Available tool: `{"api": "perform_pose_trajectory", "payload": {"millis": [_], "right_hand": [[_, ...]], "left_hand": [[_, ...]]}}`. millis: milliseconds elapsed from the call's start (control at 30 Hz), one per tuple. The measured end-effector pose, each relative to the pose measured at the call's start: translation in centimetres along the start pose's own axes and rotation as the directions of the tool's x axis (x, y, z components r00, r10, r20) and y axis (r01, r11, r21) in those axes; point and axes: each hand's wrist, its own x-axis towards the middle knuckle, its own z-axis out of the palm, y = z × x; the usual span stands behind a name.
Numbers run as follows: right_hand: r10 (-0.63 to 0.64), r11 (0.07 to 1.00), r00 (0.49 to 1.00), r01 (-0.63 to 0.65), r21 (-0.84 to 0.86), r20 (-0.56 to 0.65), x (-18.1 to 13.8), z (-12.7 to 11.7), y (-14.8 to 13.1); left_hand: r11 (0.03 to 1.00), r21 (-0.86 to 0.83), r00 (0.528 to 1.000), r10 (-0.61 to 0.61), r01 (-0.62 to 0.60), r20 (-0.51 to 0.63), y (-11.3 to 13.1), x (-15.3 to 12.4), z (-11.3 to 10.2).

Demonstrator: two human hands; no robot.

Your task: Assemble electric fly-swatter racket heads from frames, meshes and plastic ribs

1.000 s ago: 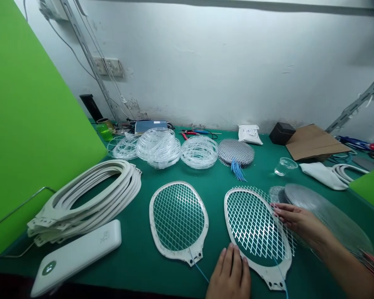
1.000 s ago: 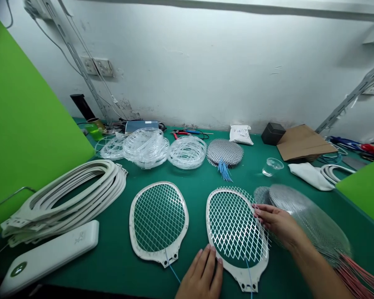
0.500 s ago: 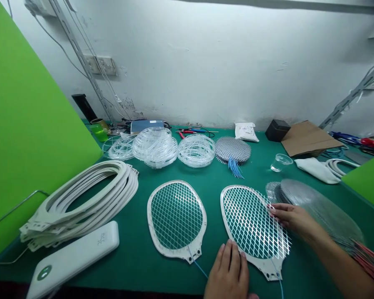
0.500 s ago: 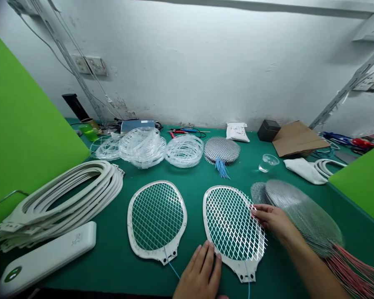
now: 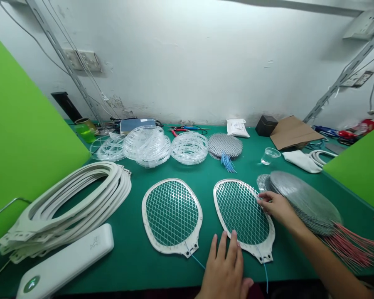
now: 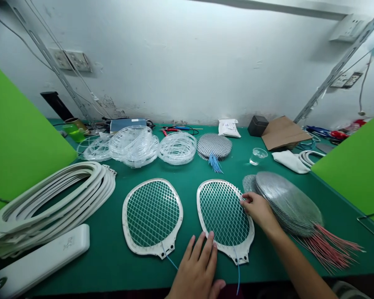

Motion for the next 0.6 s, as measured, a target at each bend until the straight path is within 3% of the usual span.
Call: {"api": "perform_pose_trajectory", "payload": {"millis": [400, 600], "right_hand": [[0.051, 0.987, 0.999, -0.051, 0.155, 0.006, -2.9, -1.9, -0.1], [0.132, 0.842, 0.991, -0.128, 0.523, 0.030, -4.7, -2.4, 0.2]], "left_hand": [[0.995, -0.093, 0.994, -0.019, 0.029, 0.107, 0.2, 0.0, -1.1], [0.987, -0.151, 0.984, -0.024, 0.051, 0.176, 0.2, 0.2, -1.8]]}}
